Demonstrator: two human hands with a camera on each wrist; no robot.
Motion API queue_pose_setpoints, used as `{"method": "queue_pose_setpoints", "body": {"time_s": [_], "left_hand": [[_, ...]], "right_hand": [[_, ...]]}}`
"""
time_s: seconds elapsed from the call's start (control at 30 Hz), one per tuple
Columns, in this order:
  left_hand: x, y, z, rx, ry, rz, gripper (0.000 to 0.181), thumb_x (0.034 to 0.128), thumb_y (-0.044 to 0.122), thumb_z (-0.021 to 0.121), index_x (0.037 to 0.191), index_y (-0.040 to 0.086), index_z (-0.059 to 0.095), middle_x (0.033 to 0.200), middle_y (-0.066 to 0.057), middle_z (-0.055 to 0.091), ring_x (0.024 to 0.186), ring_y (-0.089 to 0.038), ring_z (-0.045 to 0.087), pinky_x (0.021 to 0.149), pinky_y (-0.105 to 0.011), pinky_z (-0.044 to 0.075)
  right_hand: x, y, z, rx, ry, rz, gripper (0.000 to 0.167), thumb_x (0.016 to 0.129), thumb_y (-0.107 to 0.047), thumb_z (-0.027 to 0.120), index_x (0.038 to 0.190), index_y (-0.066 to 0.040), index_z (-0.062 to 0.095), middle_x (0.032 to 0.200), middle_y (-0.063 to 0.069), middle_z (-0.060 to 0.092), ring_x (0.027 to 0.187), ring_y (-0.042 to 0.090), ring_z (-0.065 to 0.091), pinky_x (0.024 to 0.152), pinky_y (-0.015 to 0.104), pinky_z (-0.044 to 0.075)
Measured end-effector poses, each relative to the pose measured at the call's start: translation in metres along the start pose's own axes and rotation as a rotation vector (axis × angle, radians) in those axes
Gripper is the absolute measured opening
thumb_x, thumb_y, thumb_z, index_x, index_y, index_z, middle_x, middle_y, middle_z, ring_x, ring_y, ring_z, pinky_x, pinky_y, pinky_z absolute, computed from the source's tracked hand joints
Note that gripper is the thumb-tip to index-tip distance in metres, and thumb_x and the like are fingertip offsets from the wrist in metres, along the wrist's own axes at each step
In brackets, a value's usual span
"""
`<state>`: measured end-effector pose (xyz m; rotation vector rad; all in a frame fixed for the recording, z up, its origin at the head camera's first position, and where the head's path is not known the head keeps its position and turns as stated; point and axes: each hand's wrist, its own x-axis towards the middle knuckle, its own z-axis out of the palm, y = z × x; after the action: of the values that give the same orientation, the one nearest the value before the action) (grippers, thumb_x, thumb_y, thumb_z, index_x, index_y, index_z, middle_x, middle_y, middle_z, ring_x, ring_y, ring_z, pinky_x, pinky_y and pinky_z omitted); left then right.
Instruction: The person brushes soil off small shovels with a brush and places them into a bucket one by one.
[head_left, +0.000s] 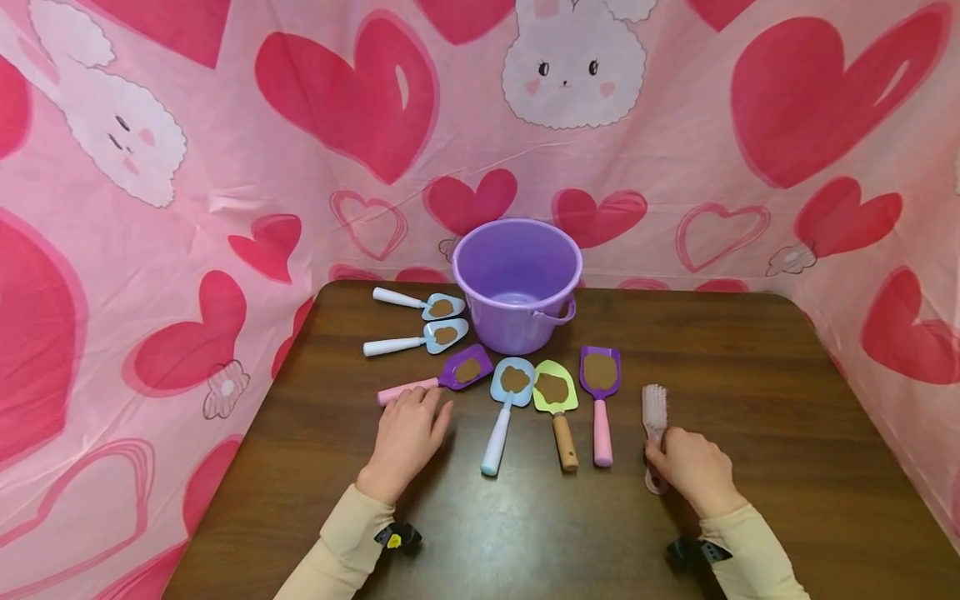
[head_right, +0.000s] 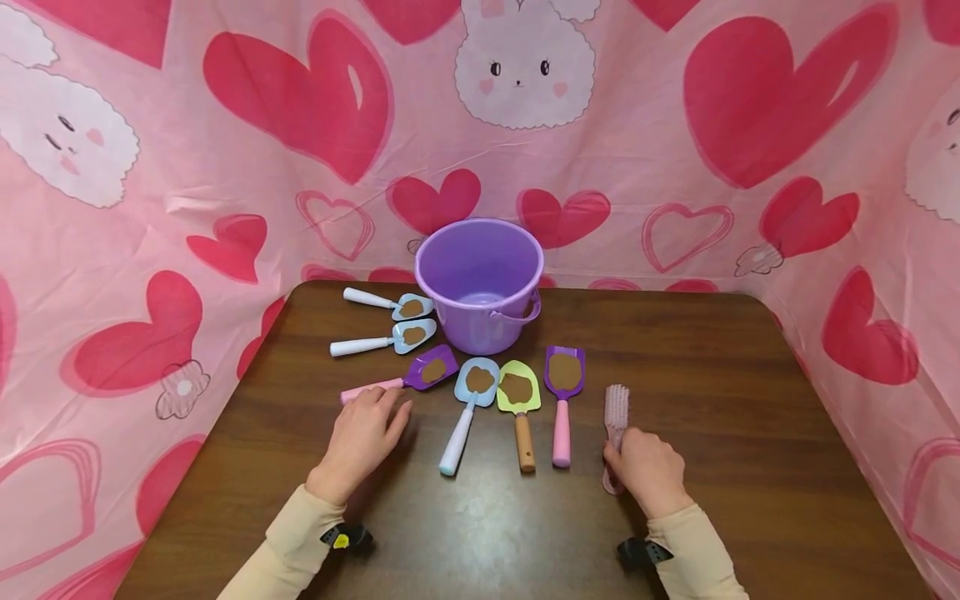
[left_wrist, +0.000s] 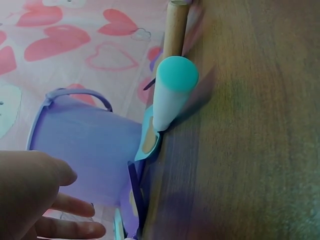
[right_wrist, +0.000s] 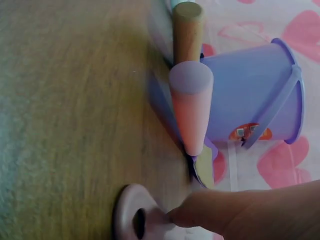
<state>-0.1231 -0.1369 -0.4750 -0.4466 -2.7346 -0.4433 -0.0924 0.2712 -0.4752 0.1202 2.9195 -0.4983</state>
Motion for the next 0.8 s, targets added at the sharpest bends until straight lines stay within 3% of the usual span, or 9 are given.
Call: {"method": "queue_pose_setpoints", "body": {"time_s": [0.23, 0.43, 0.63, 0.8], "left_hand": [[-0.001, 0.001, -0.001, -0.022, -0.017, -0.022, 0.037, 0.0968, 0.027, 0.074, 0.125, 0.003, 0.069, 0.106, -0.016, 0.071, 0.094, -0.034, 0.068, 0.084, -0.053, 0.055], [-0.002, 0.001, -0.002, -0.025, -0.030, -0.026, 0.036, 0.0971, 0.026, 0.074, 0.124, 0.003, 0.069, 0.108, -0.016, 0.071, 0.097, -0.034, 0.068, 0.085, -0.053, 0.055], [-0.004, 0.000, -0.002, -0.017, -0.035, -0.015, 0.033, 0.0979, 0.028, 0.073, 0.118, 0.002, 0.071, 0.109, -0.016, 0.072, 0.101, -0.035, 0.069, 0.084, -0.054, 0.055], [-0.004, 0.004, -0.005, -0.020, -0.051, -0.027, 0.033, 0.0983, 0.028, 0.073, 0.118, 0.002, 0.072, 0.107, -0.015, 0.073, 0.096, -0.034, 0.070, 0.080, -0.052, 0.057]], "right_hand": [[0.004, 0.004, -0.003, 0.028, -0.084, 0.029, 0.032, 0.088, -0.033, 0.064, 0.066, -0.013, 0.054, 0.066, 0.005, 0.054, 0.062, 0.024, 0.050, 0.052, 0.040, 0.040], [0.009, 0.006, -0.002, 0.056, -0.110, 0.019, 0.031, 0.090, -0.033, 0.060, 0.069, -0.013, 0.053, 0.068, 0.005, 0.053, 0.064, 0.023, 0.049, 0.054, 0.038, 0.038], [0.008, 0.015, 0.000, 0.133, -0.001, -0.033, 0.028, 0.095, -0.025, 0.056, 0.069, -0.013, 0.053, 0.062, 0.000, 0.056, 0.059, 0.019, 0.050, 0.056, 0.035, 0.037], [0.001, 0.022, -0.008, 0.286, 0.088, -0.005, 0.020, 0.093, -0.014, 0.054, 0.076, -0.009, 0.046, 0.064, 0.000, 0.062, 0.057, 0.014, 0.063, 0.055, 0.032, 0.047]]}}
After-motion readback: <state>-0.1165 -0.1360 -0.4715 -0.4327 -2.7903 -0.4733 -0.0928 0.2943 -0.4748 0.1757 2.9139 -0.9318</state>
